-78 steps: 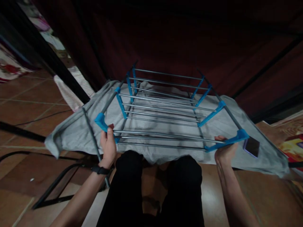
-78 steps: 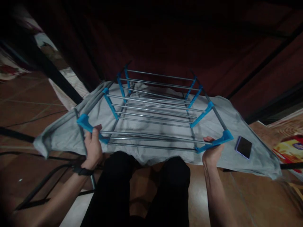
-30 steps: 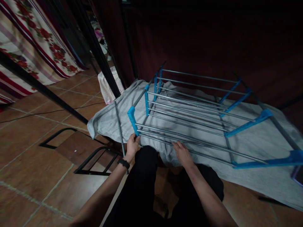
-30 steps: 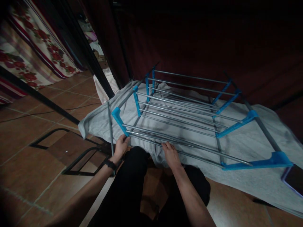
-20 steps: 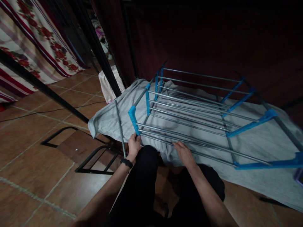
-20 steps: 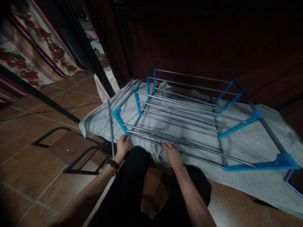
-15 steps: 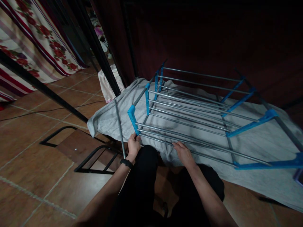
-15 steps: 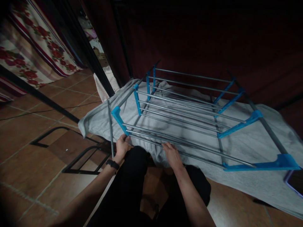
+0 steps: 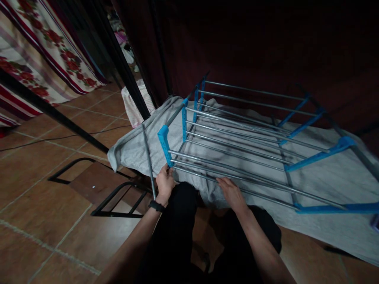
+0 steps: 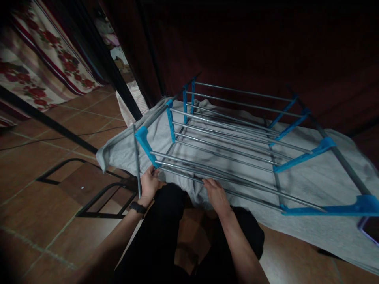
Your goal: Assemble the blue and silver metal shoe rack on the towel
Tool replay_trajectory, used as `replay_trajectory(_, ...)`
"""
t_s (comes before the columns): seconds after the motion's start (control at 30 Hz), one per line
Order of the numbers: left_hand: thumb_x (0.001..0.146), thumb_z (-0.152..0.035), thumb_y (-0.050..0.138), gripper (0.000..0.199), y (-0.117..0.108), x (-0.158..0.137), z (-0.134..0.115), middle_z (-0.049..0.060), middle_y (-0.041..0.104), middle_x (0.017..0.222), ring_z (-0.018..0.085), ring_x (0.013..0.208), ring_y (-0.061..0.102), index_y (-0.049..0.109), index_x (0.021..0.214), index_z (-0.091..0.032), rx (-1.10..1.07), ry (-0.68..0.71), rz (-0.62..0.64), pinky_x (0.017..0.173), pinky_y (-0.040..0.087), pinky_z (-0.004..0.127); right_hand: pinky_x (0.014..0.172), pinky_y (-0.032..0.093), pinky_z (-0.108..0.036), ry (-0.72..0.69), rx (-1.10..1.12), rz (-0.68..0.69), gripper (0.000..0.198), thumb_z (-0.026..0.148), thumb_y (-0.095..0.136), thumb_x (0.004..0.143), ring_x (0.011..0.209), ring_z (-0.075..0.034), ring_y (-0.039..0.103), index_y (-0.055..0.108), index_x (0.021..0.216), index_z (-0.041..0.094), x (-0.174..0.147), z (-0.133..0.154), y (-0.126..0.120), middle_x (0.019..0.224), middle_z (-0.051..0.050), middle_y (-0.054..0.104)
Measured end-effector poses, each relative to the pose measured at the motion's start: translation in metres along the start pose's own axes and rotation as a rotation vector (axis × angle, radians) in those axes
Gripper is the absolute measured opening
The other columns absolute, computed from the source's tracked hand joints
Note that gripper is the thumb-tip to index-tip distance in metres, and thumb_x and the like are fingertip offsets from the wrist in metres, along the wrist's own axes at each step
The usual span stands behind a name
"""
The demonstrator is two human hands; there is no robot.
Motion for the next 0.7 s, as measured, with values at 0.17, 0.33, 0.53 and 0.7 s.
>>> replay_trajectory(0.17,0.089,-0.028,0.047,0.033,0.003,-0.002,-0.001,0.013,0.072,0.102,0.026,0.089,0.066,0.067,0.112,-0.015,0.027,0.022,-0.004,0.079,0.048,0.034,0.090,0.053,-0.033,0.004,-0.041,0.019,0.038,0.015,0.040,0.097,0.100,-0.019,0.063,0.059,0.129,0.021,-0.001,-0.001,0.003,0.112,-0.008,0.066)
replay_trajectory(0.33,0.088,-0.032,0.047,0.032,0.007,-0.002,0.005,0.009,0.071,0.081,0.023,0.074,0.064,0.068,0.105,-0.014,-0.009,-0.007,0.036,0.070,0.046,0.031,0.090,0.052,-0.031,0.013,-0.008,0.074,0.038,0.016,0.038,0.098,0.101,-0.018,0.062,0.059,0.129,0.020,0.001,0.000,0.001,0.112,-0.008,0.066)
replay_trajectory(0.53,0.088,-0.033,0.046,0.035,0.008,-0.003,0.010,0.007,0.070,0.079,0.021,0.072,0.063,0.067,0.109,-0.013,-0.053,0.031,0.027,0.069,0.046,0.030,0.093,0.052,-0.032,0.021,0.031,0.085,0.038,0.015,0.038,0.097,0.105,-0.018,0.062,0.059,0.128,0.021,0.002,-0.003,0.002,0.112,-0.008,0.066)
replay_trajectory(0.7,0.088,-0.030,0.047,0.038,0.008,-0.003,0.011,0.007,0.070,0.080,0.021,0.073,0.064,0.066,0.115,-0.012,-0.070,0.018,0.038,0.070,0.047,0.029,0.094,0.051,-0.032,0.029,0.040,0.079,0.037,0.017,0.039,0.098,0.106,-0.019,0.062,0.060,0.127,0.020,0.001,-0.003,0.003,0.113,-0.008,0.065)
Point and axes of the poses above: each hand's wrist, its own x-axis towards the middle knuckle, its own y-axis out of the palm, z = x × y, the point moved 3 cm from there along x, towards the middle knuckle
